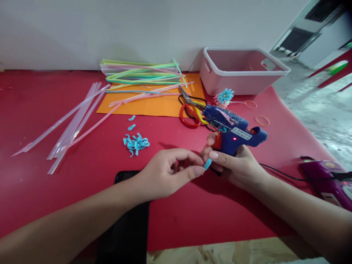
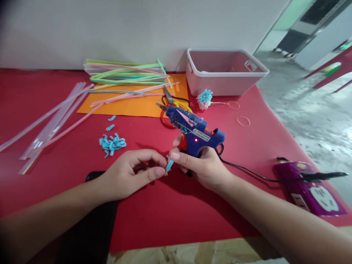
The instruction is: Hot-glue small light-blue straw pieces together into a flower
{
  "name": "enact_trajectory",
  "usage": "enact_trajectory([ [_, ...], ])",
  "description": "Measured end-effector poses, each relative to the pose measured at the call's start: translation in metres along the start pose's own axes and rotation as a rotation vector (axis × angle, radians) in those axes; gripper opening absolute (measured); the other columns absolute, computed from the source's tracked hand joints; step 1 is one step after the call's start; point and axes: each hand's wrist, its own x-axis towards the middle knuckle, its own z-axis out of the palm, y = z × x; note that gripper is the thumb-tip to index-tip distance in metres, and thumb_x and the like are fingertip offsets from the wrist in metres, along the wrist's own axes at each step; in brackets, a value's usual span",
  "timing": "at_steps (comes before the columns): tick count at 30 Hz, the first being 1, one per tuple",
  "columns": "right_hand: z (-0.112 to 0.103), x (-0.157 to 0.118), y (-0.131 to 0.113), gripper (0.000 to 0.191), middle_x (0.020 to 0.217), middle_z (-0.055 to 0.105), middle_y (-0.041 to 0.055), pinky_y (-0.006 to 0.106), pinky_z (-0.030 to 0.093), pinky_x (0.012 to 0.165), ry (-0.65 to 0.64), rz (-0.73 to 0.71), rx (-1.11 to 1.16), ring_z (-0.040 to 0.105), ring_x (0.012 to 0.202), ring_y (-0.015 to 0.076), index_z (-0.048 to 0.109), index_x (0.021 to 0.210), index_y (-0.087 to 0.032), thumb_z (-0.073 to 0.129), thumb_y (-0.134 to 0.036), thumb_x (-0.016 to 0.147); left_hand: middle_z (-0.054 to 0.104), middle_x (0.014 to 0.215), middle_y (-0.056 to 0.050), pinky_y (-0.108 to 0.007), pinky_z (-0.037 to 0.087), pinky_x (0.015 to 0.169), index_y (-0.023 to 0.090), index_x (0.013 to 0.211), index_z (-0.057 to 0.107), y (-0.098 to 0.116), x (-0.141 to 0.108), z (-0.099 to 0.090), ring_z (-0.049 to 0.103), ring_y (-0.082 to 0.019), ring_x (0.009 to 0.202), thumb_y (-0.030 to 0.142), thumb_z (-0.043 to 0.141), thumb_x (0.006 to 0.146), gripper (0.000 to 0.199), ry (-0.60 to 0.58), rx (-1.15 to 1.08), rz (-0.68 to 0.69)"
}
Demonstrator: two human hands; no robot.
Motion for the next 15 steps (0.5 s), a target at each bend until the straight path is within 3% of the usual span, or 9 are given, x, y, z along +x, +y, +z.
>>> enact_trajectory([
  [8,0.0019,0.0002,-0.0026,0.046,0.068,0.068,-0.0031,0.024,0.036,0.044,0.001,0.009,0.028,0.043,0.045,0.0066,0.057,0.095,-0.024,0.090,-0.043,0.069,0.063,0.066,0.000,-0.021,0.034,0.047,0.016,0.083,0.071,-0.0022,-0.0001,0.0003,0.048,-0.009,0.050,0.034,0.073,0.084,0.019,-0.015,0.005,-0.022],
  [15,-0.0014,0.0002,0.0007,0.049,0.068,0.067,-0.0038,0.025,0.038,0.044,-0.003,0.007,-0.020,0.043,0.045,0.0070,0.056,0.096,-0.023,0.089,-0.047,0.069,0.075,0.079,-0.007,-0.022,0.046,0.055,0.016,0.085,0.072,-0.0008,-0.0014,-0.0014,0.061,-0.013,0.062,0.032,0.067,0.090,0.018,-0.029,-0.007,0.014],
])
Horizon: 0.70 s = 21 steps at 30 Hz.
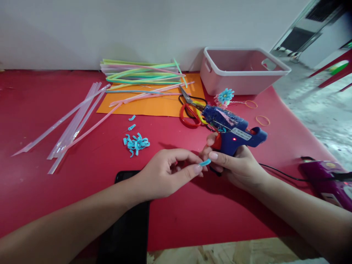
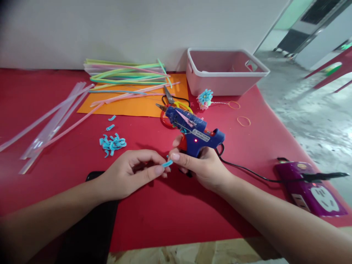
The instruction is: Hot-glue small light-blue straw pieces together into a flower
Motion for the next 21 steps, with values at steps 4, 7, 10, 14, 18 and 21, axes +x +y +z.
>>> enact_trajectory([
  [4,-0.003,0.000,0.004,0.048,0.069,0.066,-0.0040,0.026,0.042,0.046,0.004,0.011,-0.001,0.045,0.046,0.0075,0.056,0.098,-0.023,0.089,-0.045,0.070,0.075,0.081,-0.008,-0.022,0.040,0.049,0.015,0.088,0.073,0.000,-0.001,-0.001,0.058,-0.013,0.059,0.034,0.064,0.091,0.021,-0.009,0.049,0.006],
  [7,-0.002,-0.001,0.005,0.048,0.069,0.066,-0.0044,0.025,0.043,0.047,0.010,0.019,0.016,0.047,0.047,0.0077,0.057,0.098,-0.023,0.090,-0.042,0.070,0.074,0.079,-0.008,-0.022,0.036,0.047,0.015,0.088,0.073,0.000,-0.002,0.000,0.055,-0.011,0.054,0.032,0.062,0.091,0.021,-0.017,0.071,0.022],
  [10,-0.001,-0.001,0.004,0.047,0.069,0.066,-0.0041,0.024,0.043,0.046,0.022,0.012,0.000,0.046,0.047,0.0074,0.059,0.098,-0.023,0.090,-0.043,0.070,0.073,0.077,-0.007,-0.021,0.034,0.045,0.015,0.086,0.072,0.000,-0.002,0.000,0.051,-0.009,0.050,0.030,0.061,0.091,0.019,-0.018,0.085,0.033],
  [14,-0.007,-0.002,0.001,0.036,0.075,0.068,-0.0009,0.026,0.046,0.050,0.080,-0.085,-0.099,0.051,0.052,0.0098,0.064,0.093,-0.022,0.084,-0.045,0.075,0.069,0.072,-0.003,-0.019,0.038,0.047,0.015,0.084,0.072,-0.001,0.001,-0.001,0.052,-0.008,0.052,0.025,0.063,0.091,0.015,0.070,-0.005,0.053],
  [18,-0.019,-0.006,0.005,0.014,0.083,0.071,0.0012,0.028,0.053,0.060,0.068,-0.262,-0.291,0.060,0.063,0.0140,0.068,0.094,-0.024,0.072,-0.036,0.088,0.061,0.067,0.003,-0.017,0.030,0.042,0.017,0.082,0.071,-0.006,0.006,-0.005,0.036,-0.003,0.044,0.026,0.064,0.092,0.015,0.254,-0.255,0.099],
  [21,-0.023,-0.010,0.007,0.006,0.081,0.071,0.0011,0.028,0.056,0.066,0.044,-0.408,-0.524,0.066,0.070,0.0158,0.069,0.086,-0.024,0.066,-0.022,0.090,0.056,0.067,0.005,-0.016,0.027,0.043,0.018,0.082,0.069,-0.010,0.008,-0.008,0.033,-0.002,0.045,0.026,0.066,0.092,0.013,0.325,-0.391,0.118],
])
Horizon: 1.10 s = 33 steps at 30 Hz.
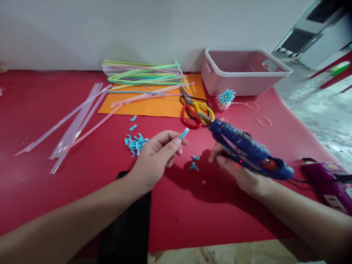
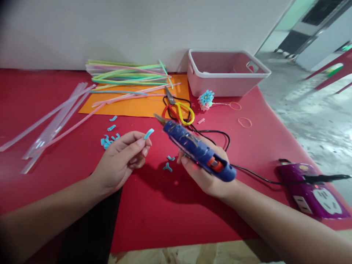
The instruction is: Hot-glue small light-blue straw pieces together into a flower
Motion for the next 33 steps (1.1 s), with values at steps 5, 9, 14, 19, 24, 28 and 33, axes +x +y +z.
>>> enact_trajectory([
  [5,-0.004,-0.001,-0.009,0.011,0.073,0.071,0.0000,0.024,0.052,0.055,-0.060,-0.149,-0.298,0.067,0.062,0.0147,0.065,0.085,-0.023,0.066,-0.012,0.082,0.054,0.069,0.005,-0.016,0.023,0.044,0.019,0.084,0.068,-0.005,0.001,-0.003,0.031,-0.002,0.047,0.026,0.064,0.094,0.013,0.026,-0.014,0.060],
  [9,-0.005,0.004,-0.015,0.014,0.064,0.067,-0.0019,0.023,0.045,0.046,-0.051,-0.207,-0.356,0.060,0.050,0.0122,0.061,0.086,-0.022,0.063,-0.011,0.078,0.051,0.069,0.006,-0.018,0.025,0.045,0.020,0.086,0.068,-0.007,0.000,-0.005,0.030,-0.004,0.048,0.030,0.064,0.096,0.015,0.032,0.067,0.102],
  [14,-0.002,0.008,-0.015,0.014,0.064,0.063,-0.0030,0.022,0.044,0.046,-0.075,-0.270,-0.355,0.054,0.047,0.0096,0.059,0.084,-0.021,0.060,-0.011,0.075,0.048,0.068,0.006,-0.020,0.030,0.051,0.020,0.084,0.067,-0.008,-0.001,-0.007,0.032,-0.006,0.054,0.031,0.063,0.098,0.019,0.022,0.148,0.159],
  [19,-0.003,0.010,-0.014,0.012,0.065,0.061,-0.0018,0.024,0.044,0.049,-0.093,-0.300,-0.331,0.054,0.049,0.0104,0.058,0.079,-0.022,0.059,-0.012,0.074,0.056,0.076,0.004,-0.022,0.037,0.061,0.021,0.087,0.069,-0.007,-0.001,-0.007,0.040,-0.007,0.061,0.034,0.064,0.098,0.018,0.011,0.168,0.172],
  [24,-0.004,0.011,-0.016,0.009,0.066,0.061,-0.0010,0.025,0.045,0.049,-0.123,-0.328,-0.298,0.055,0.051,0.0118,0.059,0.077,-0.022,0.061,-0.013,0.074,0.065,0.082,0.001,-0.024,0.044,0.074,0.022,0.086,0.070,-0.006,0.000,-0.005,0.054,-0.010,0.074,0.035,0.066,0.096,0.017,0.008,0.137,0.185],
  [28,-0.005,0.010,-0.016,0.012,0.067,0.060,-0.0010,0.025,0.043,0.048,-0.125,-0.311,-0.299,0.054,0.050,0.0114,0.059,0.079,-0.022,0.060,-0.012,0.074,0.068,0.085,0.001,-0.025,0.046,0.083,0.022,0.086,0.071,-0.006,0.001,-0.004,0.060,-0.013,0.085,0.035,0.067,0.095,0.016,0.002,0.123,0.179],
  [33,-0.005,0.010,-0.016,0.013,0.067,0.059,-0.0016,0.026,0.043,0.048,-0.132,-0.296,-0.294,0.052,0.049,0.0113,0.058,0.079,-0.023,0.062,-0.012,0.073,0.070,0.090,0.000,-0.026,0.047,0.087,0.022,0.085,0.071,-0.006,0.000,-0.003,0.063,-0.014,0.091,0.035,0.069,0.093,0.015,-0.013,0.100,0.152],
])
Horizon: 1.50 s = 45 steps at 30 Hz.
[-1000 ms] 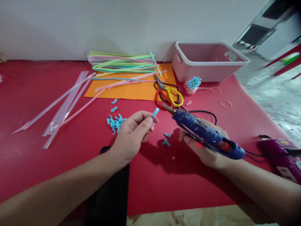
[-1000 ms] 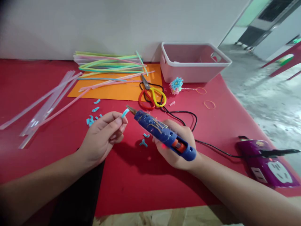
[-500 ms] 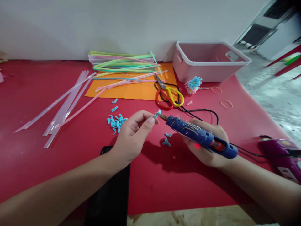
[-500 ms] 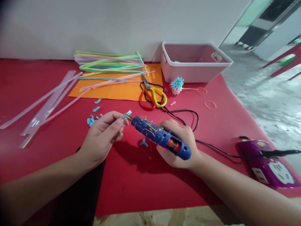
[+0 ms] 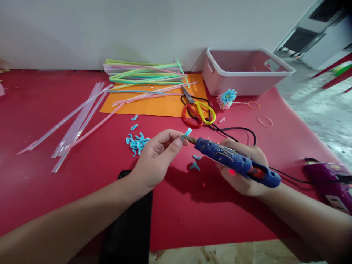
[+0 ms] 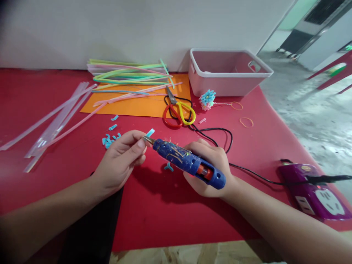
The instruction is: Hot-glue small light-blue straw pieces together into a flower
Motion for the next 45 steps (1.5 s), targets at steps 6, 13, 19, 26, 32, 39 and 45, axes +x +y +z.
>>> enact_trajectory([
  [6,0.0000,0.0004,-0.0016,0.013,0.065,0.058,-0.0028,0.025,0.041,0.047,0.003,-0.003,-0.021,0.050,0.047,0.0098,0.058,0.080,-0.023,0.061,-0.012,0.073,0.069,0.090,-0.001,-0.024,0.048,0.078,0.022,0.085,0.070,0.0005,0.0003,0.0009,0.061,-0.013,0.085,0.039,0.070,0.092,0.019,-0.004,0.015,-0.029],
  [13,-0.0009,-0.0006,-0.0020,0.010,0.064,0.059,-0.0024,0.025,0.041,0.045,0.005,0.006,0.001,0.051,0.046,0.0104,0.057,0.078,-0.023,0.062,-0.015,0.075,0.050,0.069,0.005,-0.019,0.029,0.049,0.023,0.089,0.071,-0.0014,-0.0002,-0.0017,0.033,-0.006,0.053,0.039,0.068,0.094,0.017,-0.052,-0.034,-0.055],
  [19,-0.0019,-0.0020,-0.0022,0.012,0.067,0.060,-0.0014,0.027,0.042,0.046,-0.031,0.032,-0.023,0.052,0.048,0.0118,0.057,0.082,-0.024,0.062,-0.014,0.077,0.047,0.067,0.005,-0.022,0.022,0.046,0.022,0.088,0.066,-0.0002,0.0004,-0.0009,0.027,-0.007,0.050,0.044,0.067,0.093,0.022,-0.090,-0.049,-0.089],
  [26,-0.0033,-0.0046,0.0004,0.016,0.069,0.062,-0.0022,0.025,0.042,0.048,-0.027,0.023,-0.046,0.053,0.049,0.0107,0.057,0.085,-0.024,0.062,-0.012,0.076,0.045,0.068,0.004,-0.022,0.022,0.047,0.023,0.089,0.066,-0.0015,0.0001,-0.0020,0.029,-0.008,0.051,0.045,0.066,0.094,0.023,-0.102,-0.036,-0.096],
  [32,-0.0032,-0.0050,-0.0002,0.018,0.069,0.063,-0.0030,0.025,0.043,0.048,-0.030,0.031,-0.069,0.055,0.049,0.0109,0.058,0.087,-0.025,0.061,-0.012,0.076,0.041,0.067,0.005,-0.023,0.021,0.048,0.024,0.090,0.066,-0.0033,-0.0008,-0.0038,0.028,-0.008,0.052,0.044,0.065,0.095,0.021,-0.114,-0.044,-0.086],
  [39,-0.0012,-0.0037,-0.0011,0.022,0.067,0.064,-0.0026,0.026,0.042,0.045,0.011,0.023,-0.092,0.055,0.048,0.0124,0.057,0.088,-0.026,0.062,-0.009,0.075,0.046,0.069,0.004,-0.022,0.024,0.048,0.023,0.086,0.065,-0.0012,-0.0007,-0.0025,0.030,-0.008,0.053,0.040,0.065,0.096,0.019,-0.103,-0.032,-0.067],
  [45,-0.0006,-0.0055,-0.0010,0.021,0.065,0.063,-0.0028,0.026,0.043,0.046,0.044,0.027,-0.090,0.054,0.047,0.0121,0.056,0.087,-0.026,0.061,-0.010,0.075,0.055,0.078,0.003,-0.020,0.028,0.048,0.023,0.087,0.065,0.0001,-0.0013,-0.0012,0.034,-0.006,0.054,0.035,0.065,0.095,0.015,-0.094,-0.055,-0.072],
])
